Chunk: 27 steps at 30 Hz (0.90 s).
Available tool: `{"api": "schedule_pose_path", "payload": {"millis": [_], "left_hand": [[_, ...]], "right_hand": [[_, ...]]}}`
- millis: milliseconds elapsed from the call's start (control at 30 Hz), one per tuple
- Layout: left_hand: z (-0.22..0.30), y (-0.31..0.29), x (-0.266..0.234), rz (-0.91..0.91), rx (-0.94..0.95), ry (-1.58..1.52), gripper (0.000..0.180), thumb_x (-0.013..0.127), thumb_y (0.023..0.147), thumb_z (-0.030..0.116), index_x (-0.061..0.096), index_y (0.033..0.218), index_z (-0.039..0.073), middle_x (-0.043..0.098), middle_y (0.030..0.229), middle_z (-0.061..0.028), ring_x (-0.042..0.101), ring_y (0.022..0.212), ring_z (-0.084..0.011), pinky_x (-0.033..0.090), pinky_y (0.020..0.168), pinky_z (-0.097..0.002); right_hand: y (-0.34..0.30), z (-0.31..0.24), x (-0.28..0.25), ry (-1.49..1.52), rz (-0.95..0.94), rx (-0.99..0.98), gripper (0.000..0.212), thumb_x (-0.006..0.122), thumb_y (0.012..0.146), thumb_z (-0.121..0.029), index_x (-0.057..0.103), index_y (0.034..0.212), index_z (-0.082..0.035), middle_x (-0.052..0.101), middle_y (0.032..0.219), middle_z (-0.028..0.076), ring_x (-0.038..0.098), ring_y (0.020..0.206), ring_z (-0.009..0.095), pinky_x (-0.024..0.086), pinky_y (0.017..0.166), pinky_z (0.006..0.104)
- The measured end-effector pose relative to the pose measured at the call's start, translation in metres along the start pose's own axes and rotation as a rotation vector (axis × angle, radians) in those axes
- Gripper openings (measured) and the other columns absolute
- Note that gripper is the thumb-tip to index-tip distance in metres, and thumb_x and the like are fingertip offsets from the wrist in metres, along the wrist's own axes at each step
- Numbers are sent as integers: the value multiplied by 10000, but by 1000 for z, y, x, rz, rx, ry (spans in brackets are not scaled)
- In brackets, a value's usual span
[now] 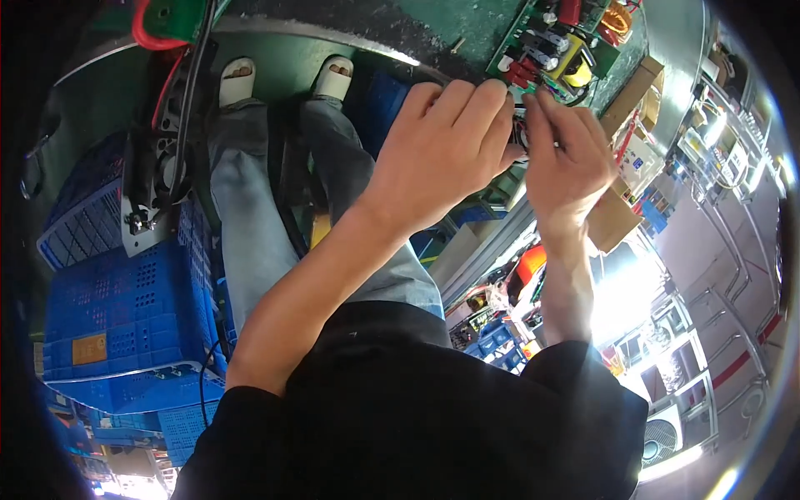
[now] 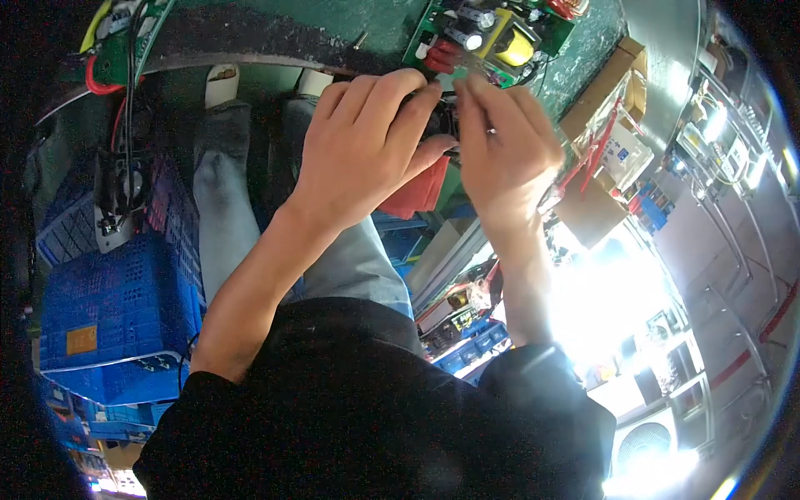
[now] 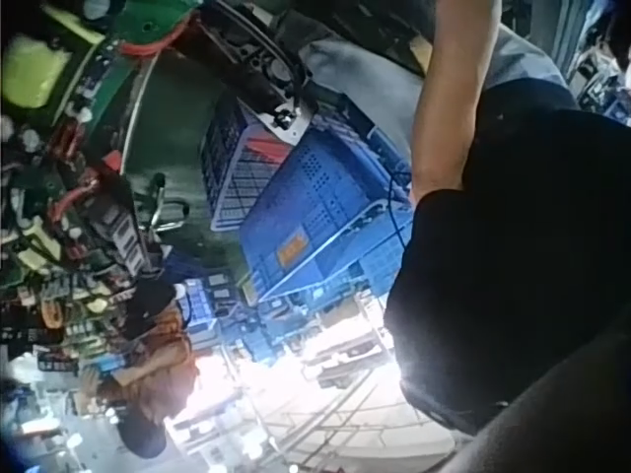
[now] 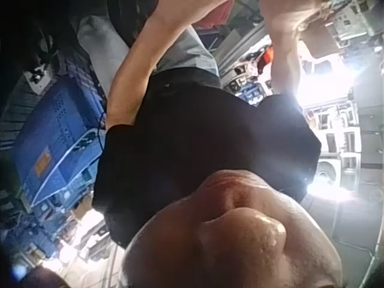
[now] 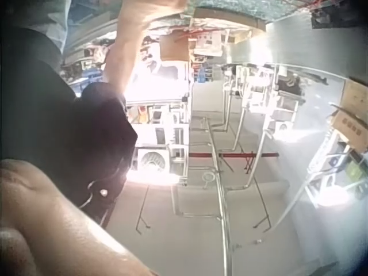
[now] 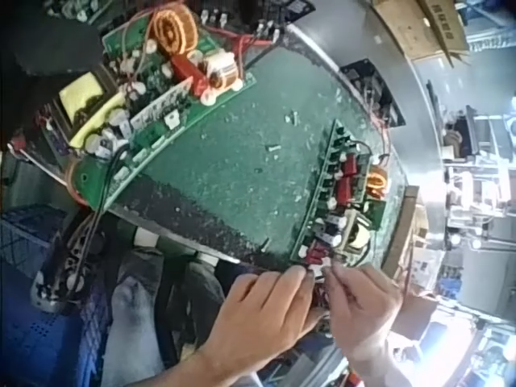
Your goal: The worker is assembling and inspecting electronic components and circuit boards on a production line.
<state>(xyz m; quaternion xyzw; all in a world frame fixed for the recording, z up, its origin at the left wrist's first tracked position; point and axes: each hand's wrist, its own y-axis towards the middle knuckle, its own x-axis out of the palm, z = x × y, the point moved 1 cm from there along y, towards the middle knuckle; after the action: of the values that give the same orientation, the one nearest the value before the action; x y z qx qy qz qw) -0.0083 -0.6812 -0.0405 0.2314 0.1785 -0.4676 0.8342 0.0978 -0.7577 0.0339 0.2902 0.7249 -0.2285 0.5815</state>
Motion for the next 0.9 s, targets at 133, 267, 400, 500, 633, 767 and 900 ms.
{"api": "schedule_pose_path", "payload": {"millis": [133,267,400,500,633,767,900], "left_hand": [[-1,2,-6,5,33,10,457,752,693,292,631,1074,71,545,1085,-30,564,909,-196,440,773,-341],[2,8,-15,-94,24,44,443,734,739,274,623,1110,59,541,1103,-45,561,925,-208,454,785,-351],[10,14,-23,-172,28,113,441,705,794,214,592,1187,50,525,1095,-65,558,908,-219,473,782,-353],[32,31,-13,-172,99,157,552,694,800,159,503,1308,59,522,1131,-89,561,955,-251,476,826,-385],[43,59,-1,-283,384,262,459,591,838,110,526,1291,74,539,1177,-125,577,988,-289,494,822,-400],[37,81,4,-393,408,372,248,569,878,73,614,1122,74,606,1068,-82,621,941,-293,519,802,-382],[53,102,-2,-604,552,494,163,569,897,98,614,1053,86,605,970,-72,626,916,-268,524,746,-362]], "right_hand": [[-2,-3,3,1,26,-9,140,747,770,-4,726,908,9,623,694,90,578,563,144,431,511,270],[-10,-3,-1,15,-25,31,223,707,806,-44,696,1024,-1,626,793,104,597,670,193,474,602,299],[-45,-16,-32,143,269,388,352,663,832,-68,635,1180,-19,610,947,97,574,879,210,461,807,344],[-90,-7,-44,172,520,486,297,609,882,-58,629,1168,22,603,988,107,554,933,233,441,861,330],[-155,1,-30,552,394,809,232,609,905,-81,649,1114,10,596,987,91,568,865,153,458,778,266],[-213,68,-15,704,607,1100,172,636,915,-171,592,977,-16,570,740,8,523,659,66,421,571,214],[-259,168,-3,527,680,1482,399,669,844,-359,639,925,31,671,868,183,648,807,288,494,766,388]]}}
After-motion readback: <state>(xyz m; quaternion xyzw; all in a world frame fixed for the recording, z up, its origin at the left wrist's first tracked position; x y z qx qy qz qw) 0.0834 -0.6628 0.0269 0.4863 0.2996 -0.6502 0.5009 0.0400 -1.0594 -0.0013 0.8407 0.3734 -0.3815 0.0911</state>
